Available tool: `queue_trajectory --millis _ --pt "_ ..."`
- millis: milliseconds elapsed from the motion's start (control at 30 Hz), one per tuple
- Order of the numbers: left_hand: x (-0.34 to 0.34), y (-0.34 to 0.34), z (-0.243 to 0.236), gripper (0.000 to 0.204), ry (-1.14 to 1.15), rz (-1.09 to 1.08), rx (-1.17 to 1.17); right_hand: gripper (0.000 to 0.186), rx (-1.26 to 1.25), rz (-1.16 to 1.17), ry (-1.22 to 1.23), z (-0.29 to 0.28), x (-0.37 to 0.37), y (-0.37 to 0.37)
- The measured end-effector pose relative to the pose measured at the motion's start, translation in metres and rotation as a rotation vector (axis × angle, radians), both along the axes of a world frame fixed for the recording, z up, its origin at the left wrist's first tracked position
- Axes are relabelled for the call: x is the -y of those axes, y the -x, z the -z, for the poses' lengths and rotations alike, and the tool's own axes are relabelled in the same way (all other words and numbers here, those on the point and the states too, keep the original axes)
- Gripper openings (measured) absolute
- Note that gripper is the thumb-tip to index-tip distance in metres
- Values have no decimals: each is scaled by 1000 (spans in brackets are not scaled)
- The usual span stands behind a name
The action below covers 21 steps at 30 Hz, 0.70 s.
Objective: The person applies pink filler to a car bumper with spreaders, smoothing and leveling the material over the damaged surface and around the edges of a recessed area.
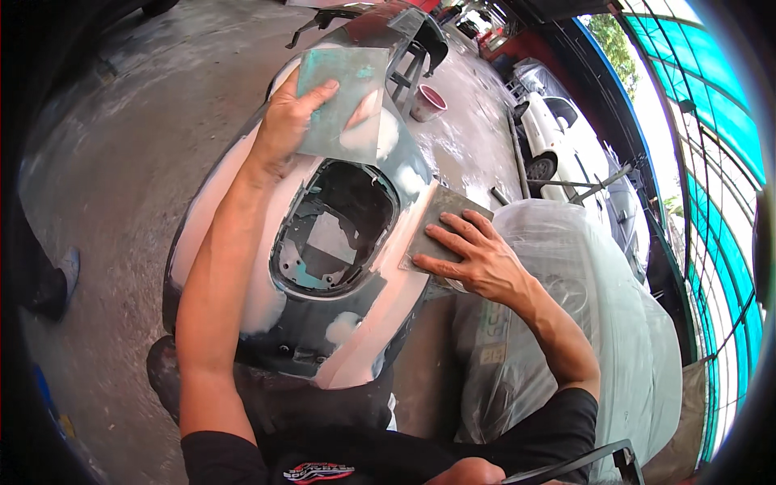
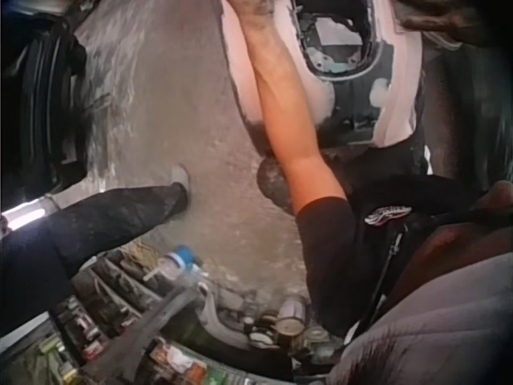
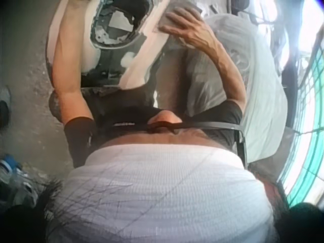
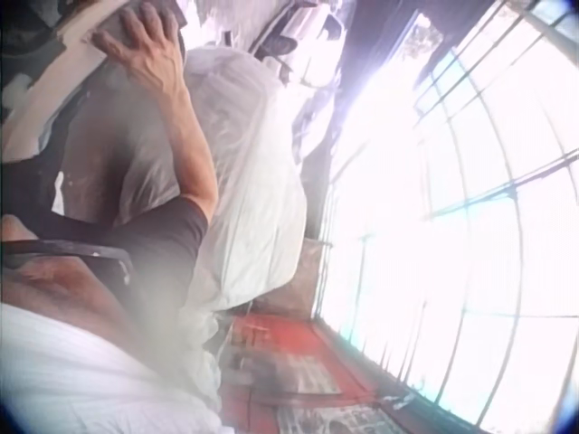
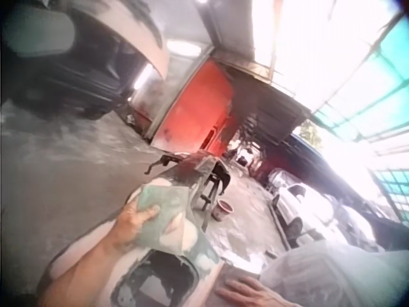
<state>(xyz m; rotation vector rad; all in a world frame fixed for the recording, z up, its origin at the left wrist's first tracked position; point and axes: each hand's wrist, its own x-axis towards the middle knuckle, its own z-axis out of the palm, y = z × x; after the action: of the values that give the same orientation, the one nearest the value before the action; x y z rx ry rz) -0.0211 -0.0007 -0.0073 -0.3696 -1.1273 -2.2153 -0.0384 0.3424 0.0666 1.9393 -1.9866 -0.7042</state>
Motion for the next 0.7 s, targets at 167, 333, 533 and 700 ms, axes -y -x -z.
queue_trajectory --millis 167,333,533,700 --pt "-5 -10 -7 32 36 -55 52 65 84 6 -14 3 1 11" --pt "-3 -9 -5 31 109 -100 68 65 74 -3 -40 -3 3 11" --pt "-5 -14 -7 32 62 -79 139 61 143 12 -27 -6 2 9" --pt "-5 -8 -9 37 78 -77 139 59 146 8 12 -9 -12 6"
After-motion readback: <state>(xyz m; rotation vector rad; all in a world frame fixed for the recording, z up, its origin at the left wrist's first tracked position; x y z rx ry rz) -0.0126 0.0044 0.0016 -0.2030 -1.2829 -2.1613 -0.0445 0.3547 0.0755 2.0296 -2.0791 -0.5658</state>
